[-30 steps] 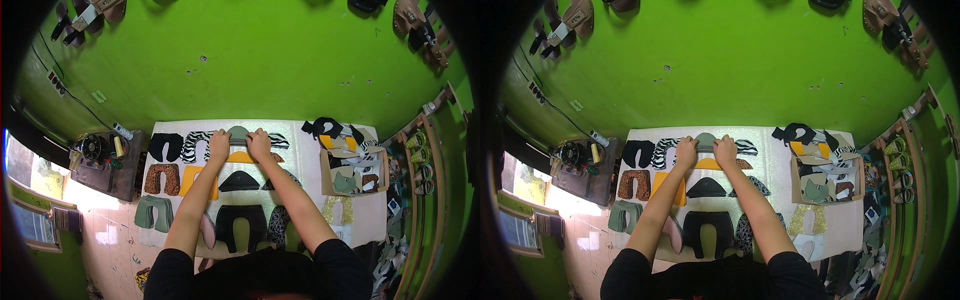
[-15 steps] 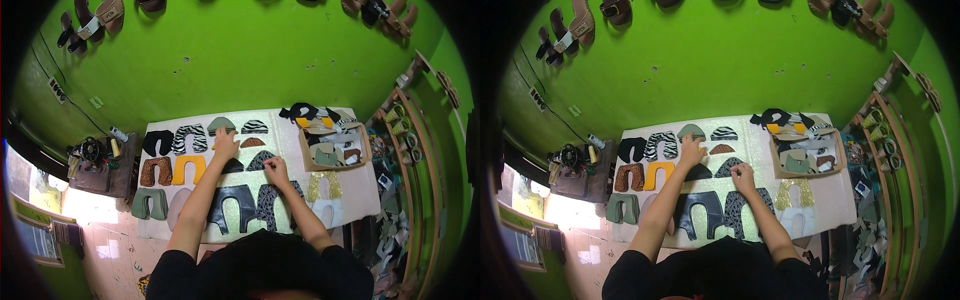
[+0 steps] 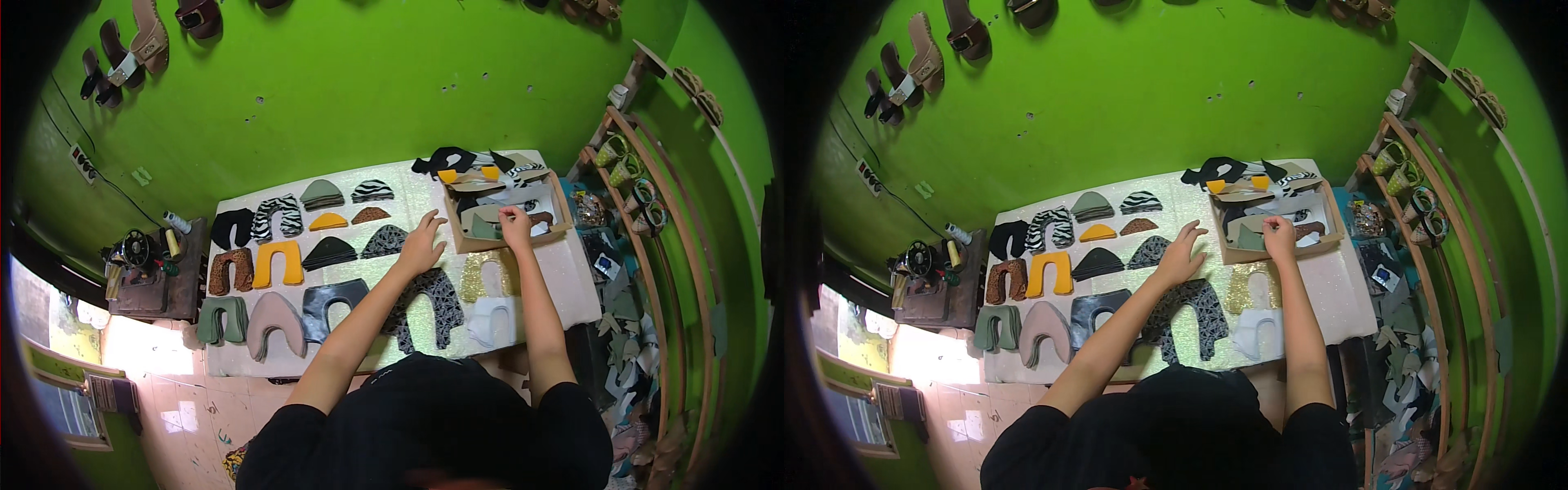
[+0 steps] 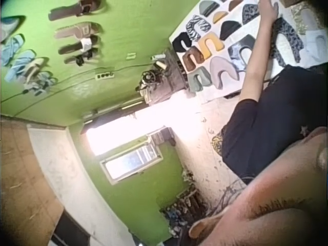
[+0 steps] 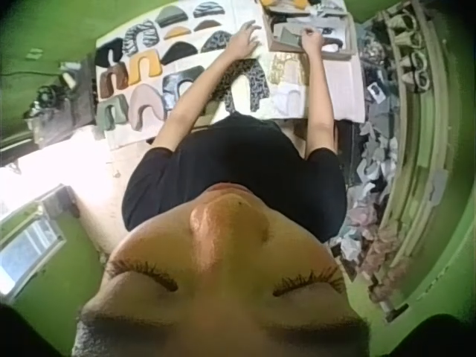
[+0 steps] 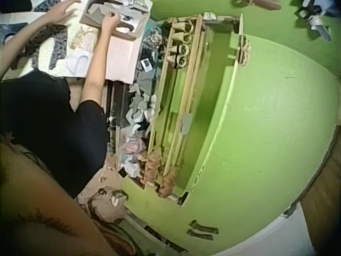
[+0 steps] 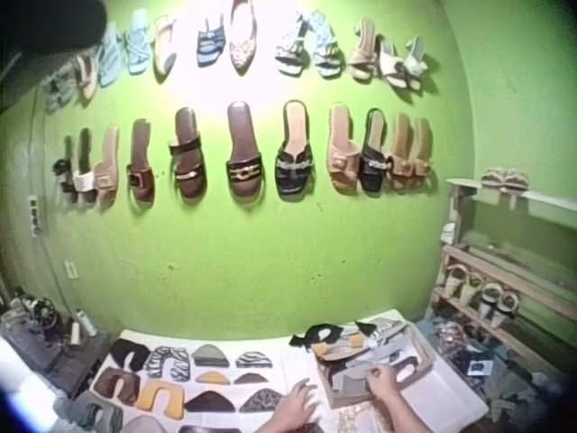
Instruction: Organizing and laying out various shoe material components on a workbench.
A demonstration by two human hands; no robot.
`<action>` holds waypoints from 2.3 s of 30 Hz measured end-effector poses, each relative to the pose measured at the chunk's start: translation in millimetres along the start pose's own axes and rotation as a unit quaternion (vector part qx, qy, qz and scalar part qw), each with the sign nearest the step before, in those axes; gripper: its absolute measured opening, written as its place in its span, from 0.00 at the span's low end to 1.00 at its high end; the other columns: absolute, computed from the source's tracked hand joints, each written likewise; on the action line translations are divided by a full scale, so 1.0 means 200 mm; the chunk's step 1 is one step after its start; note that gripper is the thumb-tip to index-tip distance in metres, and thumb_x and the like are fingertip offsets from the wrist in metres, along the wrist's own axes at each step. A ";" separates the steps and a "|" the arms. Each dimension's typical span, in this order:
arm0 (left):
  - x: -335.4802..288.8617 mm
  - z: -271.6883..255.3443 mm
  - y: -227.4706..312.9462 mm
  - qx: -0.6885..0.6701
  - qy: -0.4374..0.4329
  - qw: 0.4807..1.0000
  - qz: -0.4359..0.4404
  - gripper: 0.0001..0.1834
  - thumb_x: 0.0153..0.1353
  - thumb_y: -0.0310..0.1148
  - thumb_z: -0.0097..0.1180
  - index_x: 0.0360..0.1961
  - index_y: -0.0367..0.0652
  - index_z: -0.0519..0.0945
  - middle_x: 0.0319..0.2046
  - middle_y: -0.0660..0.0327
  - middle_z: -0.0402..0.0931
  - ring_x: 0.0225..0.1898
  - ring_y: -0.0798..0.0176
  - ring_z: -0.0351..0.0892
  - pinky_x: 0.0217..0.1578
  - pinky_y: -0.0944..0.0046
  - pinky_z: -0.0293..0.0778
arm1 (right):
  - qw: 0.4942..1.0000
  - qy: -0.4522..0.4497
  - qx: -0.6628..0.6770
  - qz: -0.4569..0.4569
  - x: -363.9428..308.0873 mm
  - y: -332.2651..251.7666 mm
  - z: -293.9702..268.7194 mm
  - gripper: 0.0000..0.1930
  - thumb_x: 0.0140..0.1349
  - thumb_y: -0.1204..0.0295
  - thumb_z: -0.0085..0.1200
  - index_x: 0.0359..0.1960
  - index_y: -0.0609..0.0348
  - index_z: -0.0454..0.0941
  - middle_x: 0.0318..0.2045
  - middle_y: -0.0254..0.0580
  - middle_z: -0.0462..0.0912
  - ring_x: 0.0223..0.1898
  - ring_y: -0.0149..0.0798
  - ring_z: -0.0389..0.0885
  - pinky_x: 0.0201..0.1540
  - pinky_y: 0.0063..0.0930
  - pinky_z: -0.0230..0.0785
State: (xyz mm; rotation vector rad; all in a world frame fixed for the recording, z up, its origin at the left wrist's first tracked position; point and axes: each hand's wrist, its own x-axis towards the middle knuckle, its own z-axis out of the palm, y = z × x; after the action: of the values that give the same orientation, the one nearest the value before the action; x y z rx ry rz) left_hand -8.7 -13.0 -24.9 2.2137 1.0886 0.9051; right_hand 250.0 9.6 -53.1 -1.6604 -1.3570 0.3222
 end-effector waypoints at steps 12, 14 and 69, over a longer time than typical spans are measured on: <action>0.10 0.37 0.09 0.067 -0.055 0.996 0.029 0.28 0.48 0.31 0.53 0.53 0.42 0.64 0.56 0.56 0.60 0.60 0.53 0.55 0.58 0.48 0.51 | 0.987 -0.023 -0.155 0.018 0.35 0.24 -0.04 0.27 0.41 0.72 0.60 0.46 0.56 0.66 0.47 0.48 0.66 0.53 0.51 0.61 0.54 0.38 0.55; 0.09 0.40 0.10 0.085 -0.050 0.995 0.036 0.25 0.47 0.29 0.53 0.50 0.41 0.67 0.53 0.56 0.64 0.58 0.54 0.57 0.59 0.51 0.51 | 0.985 -0.009 -0.170 -0.006 0.43 0.31 -0.12 0.27 0.41 0.73 0.59 0.47 0.56 0.65 0.48 0.47 0.65 0.52 0.51 0.62 0.54 0.38 0.55; 0.44 0.56 0.09 0.058 0.087 0.995 0.006 0.06 0.48 0.25 0.52 0.30 0.39 0.75 0.38 0.56 0.70 0.48 0.51 0.66 0.50 0.58 0.63 | 0.985 0.062 -0.135 -0.091 0.46 0.11 -0.10 0.11 0.46 0.69 0.58 0.29 0.62 0.75 0.34 0.45 0.69 0.41 0.49 0.65 0.45 0.39 0.59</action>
State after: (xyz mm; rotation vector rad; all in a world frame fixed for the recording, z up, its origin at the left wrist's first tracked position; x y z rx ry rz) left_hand 123.1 33.9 -55.4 2.2696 1.2370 1.0807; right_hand 310.4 80.9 -27.1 -1.7259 -1.4939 -0.0751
